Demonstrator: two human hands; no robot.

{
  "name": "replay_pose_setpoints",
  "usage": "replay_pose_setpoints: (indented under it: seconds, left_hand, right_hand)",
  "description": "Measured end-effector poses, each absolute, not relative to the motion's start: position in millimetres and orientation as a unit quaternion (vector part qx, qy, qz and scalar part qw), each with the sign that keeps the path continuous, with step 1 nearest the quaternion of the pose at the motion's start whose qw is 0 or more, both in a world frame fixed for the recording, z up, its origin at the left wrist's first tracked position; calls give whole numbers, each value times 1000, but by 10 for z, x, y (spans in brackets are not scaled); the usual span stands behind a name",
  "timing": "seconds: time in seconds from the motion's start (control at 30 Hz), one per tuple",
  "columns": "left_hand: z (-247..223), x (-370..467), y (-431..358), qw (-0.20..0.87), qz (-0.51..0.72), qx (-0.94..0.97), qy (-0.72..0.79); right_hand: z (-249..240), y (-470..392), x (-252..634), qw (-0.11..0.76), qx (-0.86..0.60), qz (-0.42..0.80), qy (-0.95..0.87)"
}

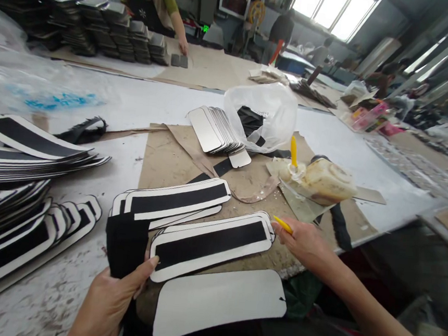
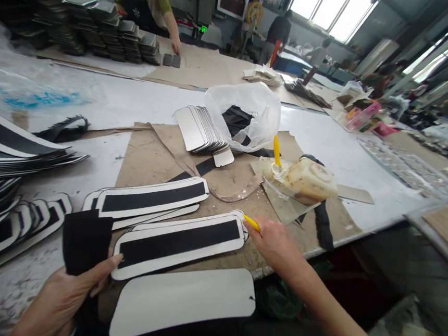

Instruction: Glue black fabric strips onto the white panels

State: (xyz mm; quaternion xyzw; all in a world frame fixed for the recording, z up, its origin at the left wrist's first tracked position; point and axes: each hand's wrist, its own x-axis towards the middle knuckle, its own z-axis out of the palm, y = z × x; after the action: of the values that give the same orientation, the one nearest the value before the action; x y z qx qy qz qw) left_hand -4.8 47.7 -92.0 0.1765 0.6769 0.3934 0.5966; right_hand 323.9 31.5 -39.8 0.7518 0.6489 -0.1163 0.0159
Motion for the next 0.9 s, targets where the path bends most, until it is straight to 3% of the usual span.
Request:
replay_pose_setpoints:
  seconds: [0.2, 0.43, 0.63, 0.9]
  left_hand:
    - [-838, -73, 451, 607, 414, 230, 638]
    - [-679, -96, 433, 624, 450, 244, 590]
    - [-637, -135, 443, 630, 474, 248, 563]
    - [-605, -204, 402, 629, 463, 264, 566]
  right_hand:
    - [-436, 338, 3159, 15, 742, -161, 651]
    - [-374, 349, 3108, -94, 730, -246, 631]
    - [-261, 334, 3019, -126, 753, -347, 545]
    - [-190, 318, 3028, -177, 755, -353, 523]
